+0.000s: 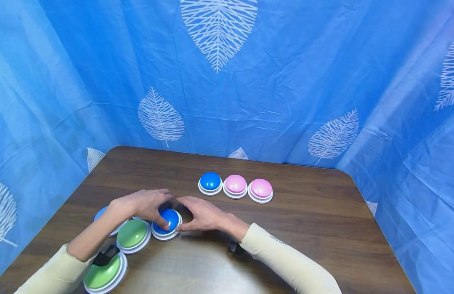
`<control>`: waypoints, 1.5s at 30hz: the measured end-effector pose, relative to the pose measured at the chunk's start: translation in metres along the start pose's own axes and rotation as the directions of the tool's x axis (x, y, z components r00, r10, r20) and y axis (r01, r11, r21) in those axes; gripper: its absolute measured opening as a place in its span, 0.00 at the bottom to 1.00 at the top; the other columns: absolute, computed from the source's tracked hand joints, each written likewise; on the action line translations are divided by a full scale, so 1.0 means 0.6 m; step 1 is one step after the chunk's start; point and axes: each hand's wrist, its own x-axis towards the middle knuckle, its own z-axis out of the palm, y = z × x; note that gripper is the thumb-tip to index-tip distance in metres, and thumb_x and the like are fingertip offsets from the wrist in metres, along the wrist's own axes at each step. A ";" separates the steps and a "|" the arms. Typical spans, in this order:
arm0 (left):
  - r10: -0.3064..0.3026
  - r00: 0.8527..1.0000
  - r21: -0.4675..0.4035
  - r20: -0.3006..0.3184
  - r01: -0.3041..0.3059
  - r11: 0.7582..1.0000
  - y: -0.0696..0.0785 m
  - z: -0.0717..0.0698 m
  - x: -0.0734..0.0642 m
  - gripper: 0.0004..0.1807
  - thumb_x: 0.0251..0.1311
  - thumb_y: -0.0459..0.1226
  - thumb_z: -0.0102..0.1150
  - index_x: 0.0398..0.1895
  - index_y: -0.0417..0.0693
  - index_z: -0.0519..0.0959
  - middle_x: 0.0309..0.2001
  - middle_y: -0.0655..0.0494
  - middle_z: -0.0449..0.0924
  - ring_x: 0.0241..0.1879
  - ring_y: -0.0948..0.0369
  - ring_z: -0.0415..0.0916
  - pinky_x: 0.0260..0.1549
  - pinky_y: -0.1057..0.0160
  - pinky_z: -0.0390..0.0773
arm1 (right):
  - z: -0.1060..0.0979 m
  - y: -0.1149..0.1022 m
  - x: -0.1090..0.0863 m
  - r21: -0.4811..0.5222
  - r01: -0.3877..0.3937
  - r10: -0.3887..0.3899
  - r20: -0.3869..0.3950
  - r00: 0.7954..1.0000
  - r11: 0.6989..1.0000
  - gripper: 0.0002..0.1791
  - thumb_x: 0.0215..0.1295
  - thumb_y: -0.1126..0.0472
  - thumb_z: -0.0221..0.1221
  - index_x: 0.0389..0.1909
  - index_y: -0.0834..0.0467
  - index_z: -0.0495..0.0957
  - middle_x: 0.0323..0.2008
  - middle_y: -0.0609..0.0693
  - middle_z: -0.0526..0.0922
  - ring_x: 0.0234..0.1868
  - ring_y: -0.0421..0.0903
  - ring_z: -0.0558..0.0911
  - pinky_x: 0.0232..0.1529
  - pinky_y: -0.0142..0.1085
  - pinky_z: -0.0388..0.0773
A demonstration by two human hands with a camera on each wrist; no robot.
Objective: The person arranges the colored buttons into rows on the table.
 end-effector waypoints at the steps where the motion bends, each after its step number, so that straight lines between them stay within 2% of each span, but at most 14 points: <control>1: 0.000 1.000 -0.004 0.002 0.000 1.000 -0.002 0.003 -0.003 0.44 0.45 0.57 0.76 0.64 0.46 0.74 0.57 0.48 0.75 0.54 0.49 0.74 0.54 0.42 0.74 | 0.003 -0.002 0.003 0.000 -0.002 0.002 0.009 1.000 1.000 0.44 0.61 0.44 0.67 0.72 0.59 0.62 0.67 0.54 0.70 0.66 0.45 0.70 0.65 0.39 0.67; 4: 0.009 1.000 -0.008 0.002 -0.009 1.000 -0.008 0.014 -0.009 0.42 0.44 0.56 0.77 0.61 0.44 0.75 0.53 0.50 0.76 0.50 0.51 0.75 0.52 0.45 0.76 | 0.013 -0.009 0.011 0.005 -0.013 0.013 0.030 0.999 1.000 0.44 0.60 0.45 0.68 0.72 0.59 0.62 0.66 0.53 0.71 0.65 0.44 0.71 0.64 0.37 0.68; 9: 0.003 1.000 -0.028 -0.002 -0.003 1.000 -0.013 0.026 -0.020 0.45 0.41 0.56 0.79 0.61 0.43 0.75 0.55 0.49 0.74 0.49 0.52 0.75 0.50 0.46 0.77 | 0.025 -0.014 0.020 -0.002 -0.009 0.009 0.047 0.999 1.000 0.45 0.59 0.43 0.69 0.72 0.59 0.62 0.65 0.52 0.73 0.63 0.42 0.72 0.63 0.34 0.69; 15: 0.013 1.000 -0.016 -0.001 -0.013 1.000 -0.011 0.028 -0.026 0.47 0.37 0.56 0.81 0.60 0.42 0.74 0.52 0.52 0.75 0.49 0.52 0.75 0.51 0.47 0.77 | 0.034 -0.018 0.025 0.012 0.003 -0.003 0.063 0.998 1.000 0.47 0.58 0.42 0.69 0.72 0.58 0.61 0.64 0.51 0.73 0.63 0.43 0.73 0.62 0.34 0.69; 19: 0.016 1.000 0.014 -0.002 -0.016 1.000 -0.008 0.027 -0.025 0.46 0.37 0.55 0.81 0.59 0.42 0.75 0.49 0.54 0.74 0.48 0.53 0.75 0.50 0.48 0.77 | 0.035 -0.023 0.026 0.019 -0.028 0.027 0.065 0.998 0.999 0.46 0.58 0.43 0.70 0.72 0.57 0.61 0.64 0.51 0.73 0.63 0.44 0.73 0.62 0.34 0.70; 23: 0.023 1.000 0.037 -0.002 -0.023 0.999 -0.004 0.026 -0.024 0.47 0.36 0.54 0.82 0.59 0.40 0.74 0.52 0.50 0.75 0.50 0.51 0.74 0.52 0.46 0.76 | 0.037 -0.026 0.027 0.037 -0.062 0.059 0.055 0.997 0.997 0.48 0.57 0.44 0.70 0.73 0.56 0.59 0.66 0.51 0.71 0.64 0.45 0.72 0.63 0.36 0.69; 27: 0.022 1.000 0.062 -0.005 -0.022 0.998 0.002 0.027 -0.022 0.48 0.36 0.53 0.83 0.61 0.38 0.73 0.57 0.43 0.74 0.53 0.49 0.74 0.54 0.44 0.74 | 0.041 -0.026 0.028 0.053 -0.042 0.041 0.028 0.999 0.998 0.50 0.57 0.45 0.71 0.75 0.56 0.55 0.68 0.52 0.69 0.66 0.45 0.70 0.64 0.37 0.68; 35: 0.019 1.000 0.090 -0.018 -0.017 0.996 0.002 0.030 -0.019 0.48 0.38 0.52 0.82 0.61 0.37 0.74 0.60 0.40 0.73 0.55 0.48 0.74 0.55 0.44 0.73 | 0.042 -0.028 0.025 0.087 -0.034 0.033 0.008 0.999 0.996 0.49 0.58 0.45 0.70 0.74 0.55 0.56 0.67 0.52 0.69 0.66 0.45 0.71 0.64 0.38 0.69; 45: 0.020 0.999 0.101 -0.036 -0.016 0.995 0.003 0.020 -0.023 0.43 0.43 0.54 0.79 0.60 0.41 0.75 0.51 0.50 0.76 0.48 0.51 0.75 0.50 0.46 0.78 | 0.028 -0.024 0.020 0.128 -0.047 0.053 -0.043 0.998 0.991 0.44 0.56 0.45 0.72 0.69 0.53 0.62 0.62 0.51 0.74 0.60 0.44 0.75 0.58 0.35 0.74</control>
